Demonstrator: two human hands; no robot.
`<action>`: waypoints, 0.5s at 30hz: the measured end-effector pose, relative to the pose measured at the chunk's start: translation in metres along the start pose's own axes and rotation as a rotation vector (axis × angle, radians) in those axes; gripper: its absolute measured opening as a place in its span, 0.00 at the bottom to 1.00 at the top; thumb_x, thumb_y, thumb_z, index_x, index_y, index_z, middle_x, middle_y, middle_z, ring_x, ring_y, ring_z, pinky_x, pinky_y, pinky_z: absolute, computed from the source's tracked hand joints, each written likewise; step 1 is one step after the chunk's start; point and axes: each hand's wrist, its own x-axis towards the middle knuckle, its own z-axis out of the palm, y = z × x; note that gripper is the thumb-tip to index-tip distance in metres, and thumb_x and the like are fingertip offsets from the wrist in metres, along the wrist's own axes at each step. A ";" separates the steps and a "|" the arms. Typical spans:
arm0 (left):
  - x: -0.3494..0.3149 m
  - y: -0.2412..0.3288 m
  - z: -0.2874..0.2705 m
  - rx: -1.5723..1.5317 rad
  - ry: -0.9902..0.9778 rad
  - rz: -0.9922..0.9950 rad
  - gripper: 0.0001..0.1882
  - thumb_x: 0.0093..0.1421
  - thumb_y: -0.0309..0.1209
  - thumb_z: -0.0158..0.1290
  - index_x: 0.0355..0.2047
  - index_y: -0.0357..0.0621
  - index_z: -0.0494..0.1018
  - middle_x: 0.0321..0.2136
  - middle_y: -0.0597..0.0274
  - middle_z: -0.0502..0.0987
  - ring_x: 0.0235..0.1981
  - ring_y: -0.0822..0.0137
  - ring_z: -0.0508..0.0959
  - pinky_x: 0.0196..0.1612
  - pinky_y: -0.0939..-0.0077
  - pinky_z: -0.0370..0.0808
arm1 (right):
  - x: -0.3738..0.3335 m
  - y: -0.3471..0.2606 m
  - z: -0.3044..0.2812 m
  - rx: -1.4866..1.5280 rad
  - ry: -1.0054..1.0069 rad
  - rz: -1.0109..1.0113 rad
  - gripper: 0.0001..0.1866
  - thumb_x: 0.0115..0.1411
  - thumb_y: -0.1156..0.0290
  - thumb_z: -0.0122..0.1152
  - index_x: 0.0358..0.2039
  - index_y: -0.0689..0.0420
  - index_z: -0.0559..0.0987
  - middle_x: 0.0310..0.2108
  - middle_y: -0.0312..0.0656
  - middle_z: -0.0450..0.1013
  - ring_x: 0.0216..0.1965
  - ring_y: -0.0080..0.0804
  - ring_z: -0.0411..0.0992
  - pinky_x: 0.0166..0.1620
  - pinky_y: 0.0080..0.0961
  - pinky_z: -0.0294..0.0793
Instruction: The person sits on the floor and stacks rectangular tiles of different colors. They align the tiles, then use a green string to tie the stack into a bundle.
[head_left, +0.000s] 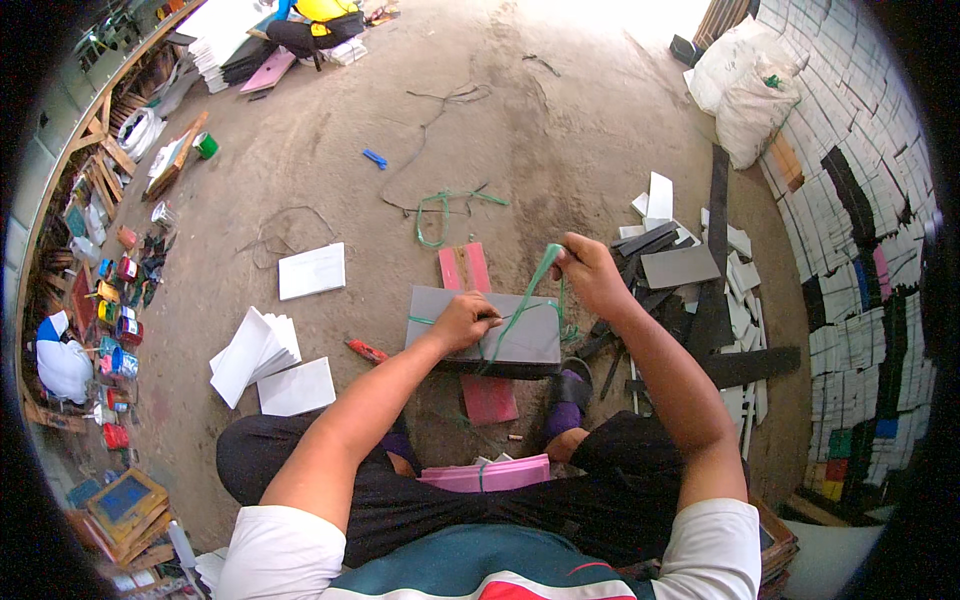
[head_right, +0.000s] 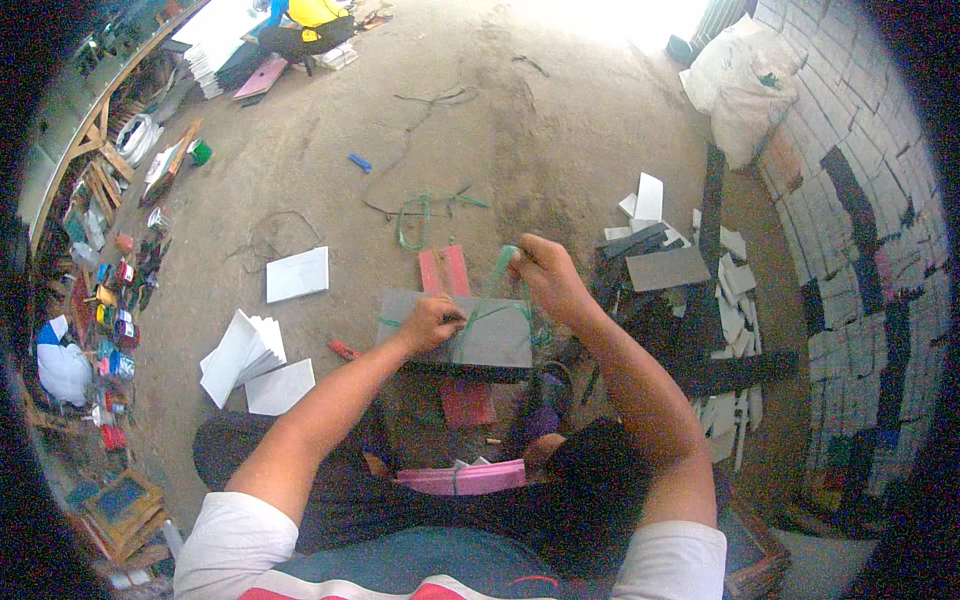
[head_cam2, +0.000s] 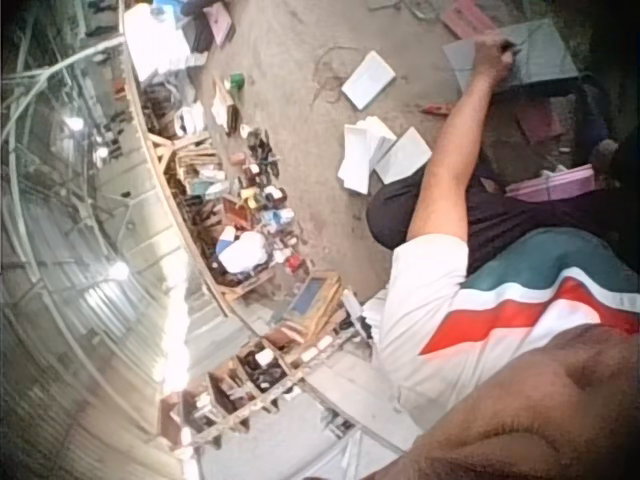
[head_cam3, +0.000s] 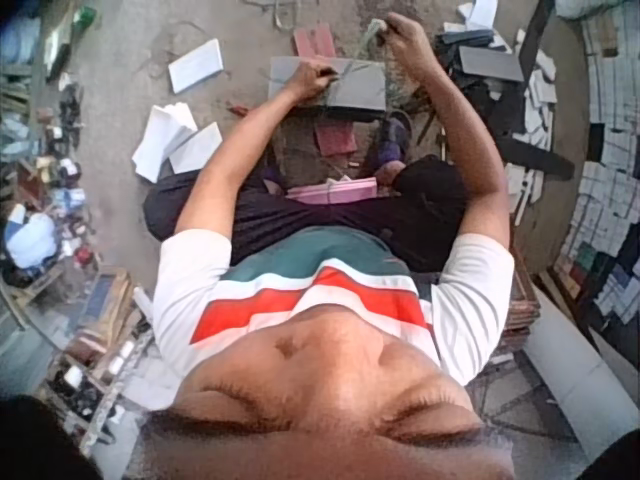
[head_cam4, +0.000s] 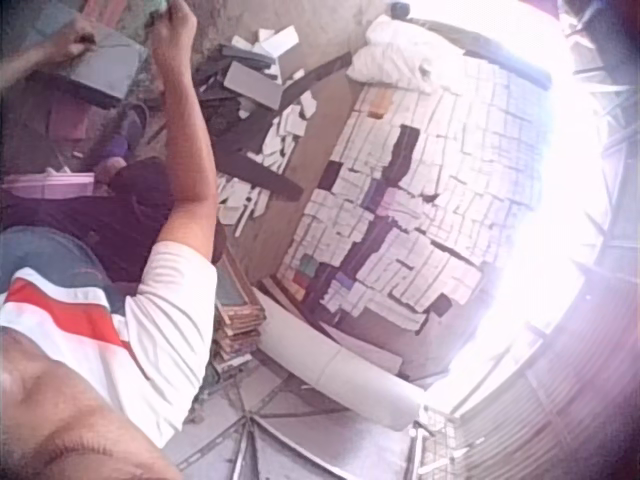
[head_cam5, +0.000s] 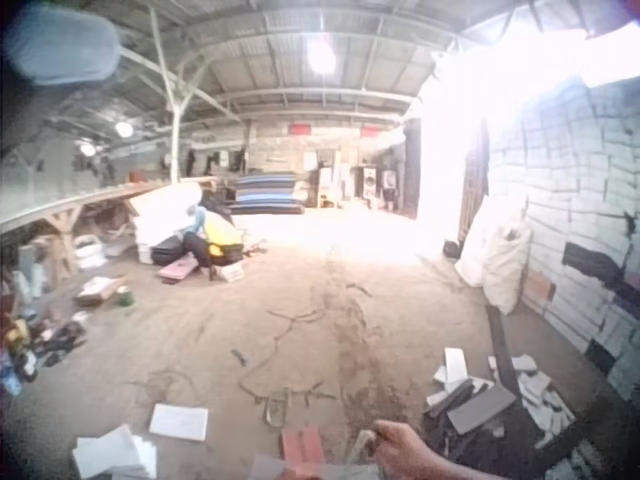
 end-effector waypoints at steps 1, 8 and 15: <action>0.001 0.002 0.003 -0.002 -0.006 -0.020 0.07 0.54 0.28 0.64 0.31 0.38 0.83 0.29 0.51 0.83 0.34 0.56 0.81 0.39 0.65 0.76 | 0.007 -0.013 0.001 0.036 -0.033 0.013 0.12 0.73 0.72 0.51 0.31 0.64 0.70 0.25 0.33 0.66 0.30 0.19 0.62 0.35 0.24 0.66; -0.002 -0.005 0.002 -0.260 -0.003 -0.306 0.12 0.55 0.32 0.65 0.34 0.35 0.84 0.28 0.54 0.84 0.31 0.68 0.81 0.36 0.70 0.75 | 0.094 -0.153 0.041 -0.068 -0.217 -0.271 0.07 0.65 0.77 0.50 0.30 0.67 0.73 0.25 0.38 0.72 0.27 0.24 0.69 0.33 0.28 0.71; 0.005 0.013 0.010 -0.376 0.022 -0.425 0.12 0.57 0.33 0.64 0.34 0.35 0.84 0.27 0.57 0.84 0.30 0.71 0.82 0.37 0.73 0.77 | 0.156 -0.197 0.118 -0.462 -0.412 -0.388 0.17 0.67 0.66 0.55 0.27 0.67 0.80 0.20 0.47 0.77 0.24 0.34 0.79 0.31 0.32 0.76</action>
